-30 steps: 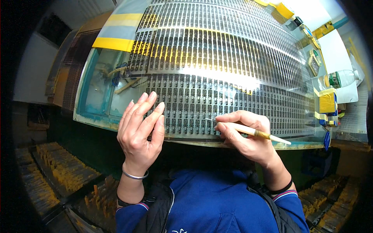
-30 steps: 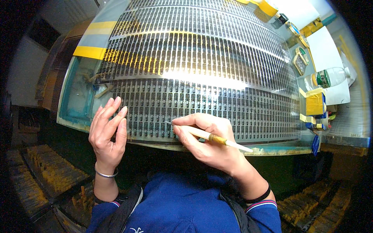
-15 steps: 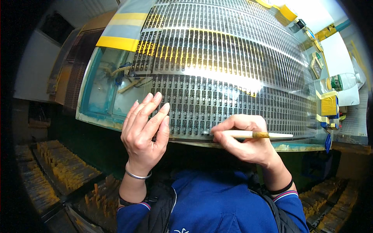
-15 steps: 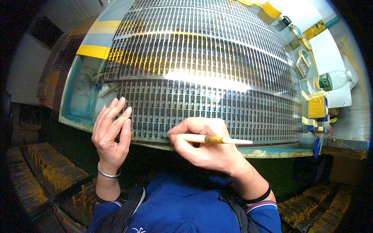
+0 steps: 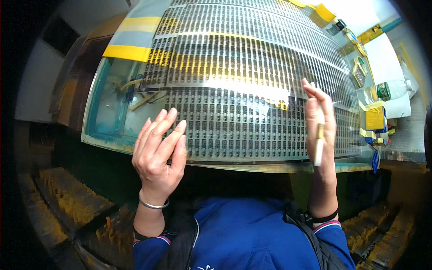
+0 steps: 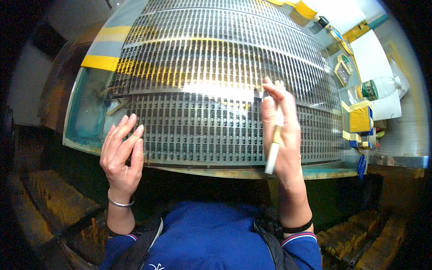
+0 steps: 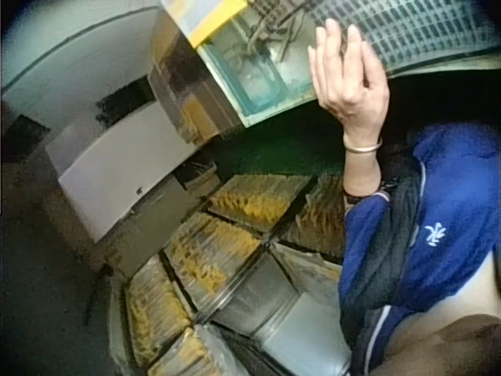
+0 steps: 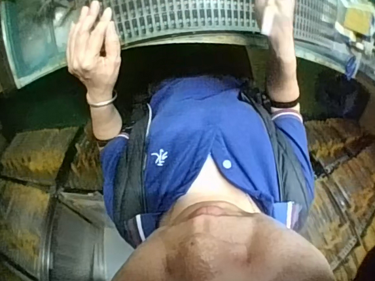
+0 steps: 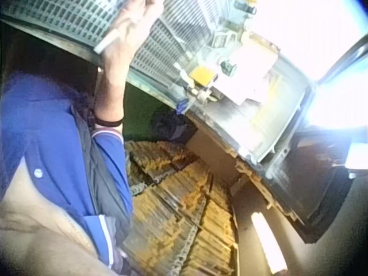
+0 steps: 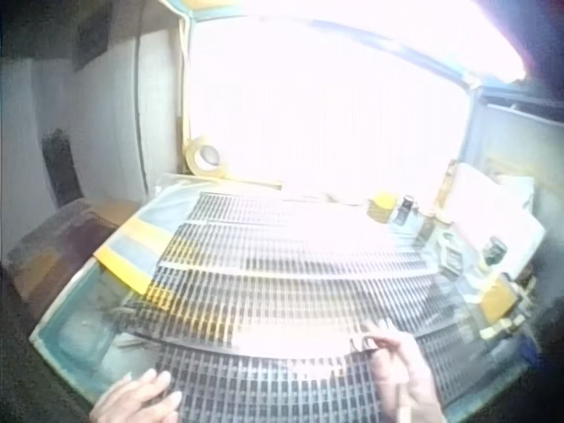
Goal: The recorder uses a pen to mark specific positions or components on a large transparent sheet containing small metal patterns.
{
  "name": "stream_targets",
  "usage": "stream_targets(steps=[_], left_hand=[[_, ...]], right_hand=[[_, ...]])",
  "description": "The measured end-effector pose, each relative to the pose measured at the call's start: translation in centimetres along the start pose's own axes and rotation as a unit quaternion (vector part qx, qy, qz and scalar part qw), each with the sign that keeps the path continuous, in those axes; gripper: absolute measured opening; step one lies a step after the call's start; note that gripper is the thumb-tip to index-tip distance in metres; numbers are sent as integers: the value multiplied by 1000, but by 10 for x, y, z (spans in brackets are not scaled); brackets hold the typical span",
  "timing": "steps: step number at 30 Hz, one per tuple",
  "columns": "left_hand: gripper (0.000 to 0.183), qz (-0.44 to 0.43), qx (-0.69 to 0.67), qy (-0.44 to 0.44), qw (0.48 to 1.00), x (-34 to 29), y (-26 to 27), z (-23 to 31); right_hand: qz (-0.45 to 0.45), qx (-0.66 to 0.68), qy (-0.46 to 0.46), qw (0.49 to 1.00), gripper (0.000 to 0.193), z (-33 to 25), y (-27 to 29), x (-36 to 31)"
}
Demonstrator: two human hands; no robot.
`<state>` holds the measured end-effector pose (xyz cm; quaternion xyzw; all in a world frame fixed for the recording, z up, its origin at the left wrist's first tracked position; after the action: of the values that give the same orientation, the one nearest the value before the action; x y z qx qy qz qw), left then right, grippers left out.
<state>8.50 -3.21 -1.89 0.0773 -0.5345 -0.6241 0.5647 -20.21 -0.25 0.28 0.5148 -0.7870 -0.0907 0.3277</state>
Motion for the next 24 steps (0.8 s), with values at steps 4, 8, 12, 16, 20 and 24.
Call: stream_targets(steps=[4,8,12,16,20,24], left_hand=[[26,-6,7,-2,1000,1,0,0],[27,-17,5,-5,1000,3,0,2],[25,10,24,-8,1000,0,-5,0],[25,9,27,-4,1000,-1,-5,0],[25,6,21,-5,1000,2,-5,0],[25,4,24,-3,1000,1,-4,0]], right_hand=[[-355,26,161,921,40,-50,-22,-30],[-490,348,150,785,29,-57,-28,-61],[-357,374,-40,855,30,-39,5,-52],[-194,125,-39,972,35,-25,29,-40],[-197,203,-202,938,19,-30,14,-46],[-159,146,-119,969,10,-24,-1,-46]])
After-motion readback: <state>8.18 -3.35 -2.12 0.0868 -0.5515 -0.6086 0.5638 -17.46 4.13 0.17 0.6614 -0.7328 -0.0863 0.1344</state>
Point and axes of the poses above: each hand's wrist, its own x-axis towards the middle knuckle, its own y-axis out of the back of the hand, z = x × y, the point moved 1 cm from there along x, towards the middle knuckle, and after that the axes turned 2 degrees about y, right-handed, at the moved point
